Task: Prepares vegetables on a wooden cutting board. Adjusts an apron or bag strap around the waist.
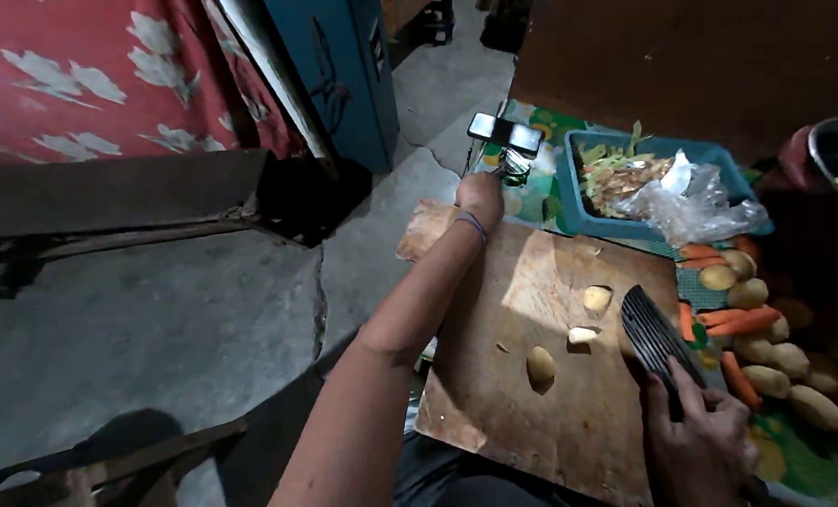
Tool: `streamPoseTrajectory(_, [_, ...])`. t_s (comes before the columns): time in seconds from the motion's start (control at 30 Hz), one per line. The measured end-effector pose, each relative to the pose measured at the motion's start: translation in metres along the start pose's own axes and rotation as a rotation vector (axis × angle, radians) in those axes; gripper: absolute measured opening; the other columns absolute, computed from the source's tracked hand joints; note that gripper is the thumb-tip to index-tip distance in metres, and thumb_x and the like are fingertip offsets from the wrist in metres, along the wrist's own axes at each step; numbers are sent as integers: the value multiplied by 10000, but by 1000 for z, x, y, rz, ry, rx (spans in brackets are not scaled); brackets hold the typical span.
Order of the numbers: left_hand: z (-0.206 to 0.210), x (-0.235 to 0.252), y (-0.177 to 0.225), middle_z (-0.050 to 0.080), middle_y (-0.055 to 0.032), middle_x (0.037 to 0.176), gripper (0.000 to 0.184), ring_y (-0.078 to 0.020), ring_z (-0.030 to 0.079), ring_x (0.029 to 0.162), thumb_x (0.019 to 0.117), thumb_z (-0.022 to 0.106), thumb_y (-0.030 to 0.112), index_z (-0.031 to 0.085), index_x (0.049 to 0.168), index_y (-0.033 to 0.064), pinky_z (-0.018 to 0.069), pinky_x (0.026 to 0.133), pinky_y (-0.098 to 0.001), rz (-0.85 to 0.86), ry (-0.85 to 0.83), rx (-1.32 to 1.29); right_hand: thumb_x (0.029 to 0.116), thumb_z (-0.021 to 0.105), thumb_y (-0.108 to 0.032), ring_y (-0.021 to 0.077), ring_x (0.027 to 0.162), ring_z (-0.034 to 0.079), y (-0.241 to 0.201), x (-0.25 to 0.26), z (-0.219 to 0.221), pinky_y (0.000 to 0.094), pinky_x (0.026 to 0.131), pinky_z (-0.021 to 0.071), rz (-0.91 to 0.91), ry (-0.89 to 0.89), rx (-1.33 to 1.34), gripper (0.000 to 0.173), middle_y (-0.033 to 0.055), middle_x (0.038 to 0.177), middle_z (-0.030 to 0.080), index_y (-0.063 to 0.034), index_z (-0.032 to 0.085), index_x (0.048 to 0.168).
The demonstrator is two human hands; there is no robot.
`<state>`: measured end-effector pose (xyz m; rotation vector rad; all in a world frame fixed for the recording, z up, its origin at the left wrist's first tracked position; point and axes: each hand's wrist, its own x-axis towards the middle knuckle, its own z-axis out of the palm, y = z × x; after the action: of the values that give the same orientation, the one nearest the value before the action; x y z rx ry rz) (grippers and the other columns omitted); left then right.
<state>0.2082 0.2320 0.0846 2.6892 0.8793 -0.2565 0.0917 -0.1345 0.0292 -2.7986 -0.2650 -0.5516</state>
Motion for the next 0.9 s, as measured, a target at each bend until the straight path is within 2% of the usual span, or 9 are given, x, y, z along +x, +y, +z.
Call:
streamPoseTrajectory(0.13, [3, 0, 4, 667, -269, 1157, 199, -437, 664, 1084, 948, 628, 76, 683, 1095, -46, 559, 795, -605, -10, 13, -108, 1023, 539, -408, 526, 989, 602, 2, -2, 2, 665, 811, 448, 4, 12, 15, 444, 341, 1175, 603, -141, 695, 1343])
streamPoseTrajectory(0.27, [8, -3, 10, 643, -285, 1196, 224, -449, 645, 1119, 952, 607, 21, 660, 1152, -65, 558, 821, -602, 16, 6, -85, 1019, 558, -376, 548, 1002, 599, 6, -3, 4, 668, 811, 452, -9, 13, 39, 432, 356, 1190, 600, -125, 690, 1345])
streamPoseTrajectory(0.4, [2, 1, 7, 633, -283, 1251, 331, -456, 623, 1171, 934, 685, 122, 652, 1211, -55, 537, 869, -626, 33, -31, -61, 1021, 548, -387, 554, 1019, 600, 7, -3, 2, 680, 817, 446, -4, -7, 54, 450, 355, 1202, 603, -112, 685, 1350])
streamPoseTrajectory(0.53, [0, 2, 11, 636, -284, 1247, 324, -463, 622, 1168, 929, 667, 81, 644, 1228, -43, 534, 862, -631, -8, -65, 1, 1023, 523, -429, 545, 1005, 610, 7, 0, 0, 682, 807, 452, 17, -39, 27, 472, 343, 1218, 602, -137, 679, 1359])
streamPoseTrajectory(0.63, [10, 6, 12, 549, -326, 1359, 503, -493, 583, 1209, 913, 693, 83, 541, 1366, -72, 530, 893, -620, -34, -10, 43, 1020, 513, -442, 562, 1004, 607, 7, 0, 1, 689, 816, 450, 39, -37, 31, 480, 350, 1219, 600, -141, 682, 1353])
streamPoseTrajectory(0.7, [16, 10, 13, 418, -335, 1489, 659, -489, 595, 1189, 893, 726, 115, 435, 1445, -97, 572, 832, -571, -104, 18, 109, 1022, 505, -451, 567, 1026, 602, 7, 0, 2, 690, 843, 449, 42, -40, 28, 483, 354, 1217, 598, -144, 681, 1350])
streamPoseTrajectory(0.77, [22, 13, 13, 343, -344, 1546, 773, -507, 589, 1194, 880, 745, 168, 352, 1489, -101, 574, 814, -564, -171, 39, 132, 1024, 491, -469, 549, 1025, 607, 7, 1, 3, 680, 847, 449, 40, -45, 14, 497, 336, 1204, 606, -153, 676, 1359])
streamPoseTrajectory(0.83, [30, 11, 10, 352, -358, 1530, 766, -532, 572, 1209, 875, 738, 138, 342, 1490, -89, 568, 835, -585, -176, 81, 119, 1024, 484, -487, 519, 1010, 624, 8, 0, 5, 663, 839, 464, 31, -34, -8, 501, 314, 1196, 619, -167, 677, 1358])
streamPoseTrajectory(0.9, [34, 8, 7, 340, -398, 1514, 737, -566, 563, 1191, 887, 733, 115, 358, 1486, -93, 556, 844, -609, -110, 121, 106, 1020, 487, -487, 497, 992, 640, 7, 0, 7, 649, 829, 481, 33, -13, -23, 495, 296, 1189, 630, -172, 684, 1347])
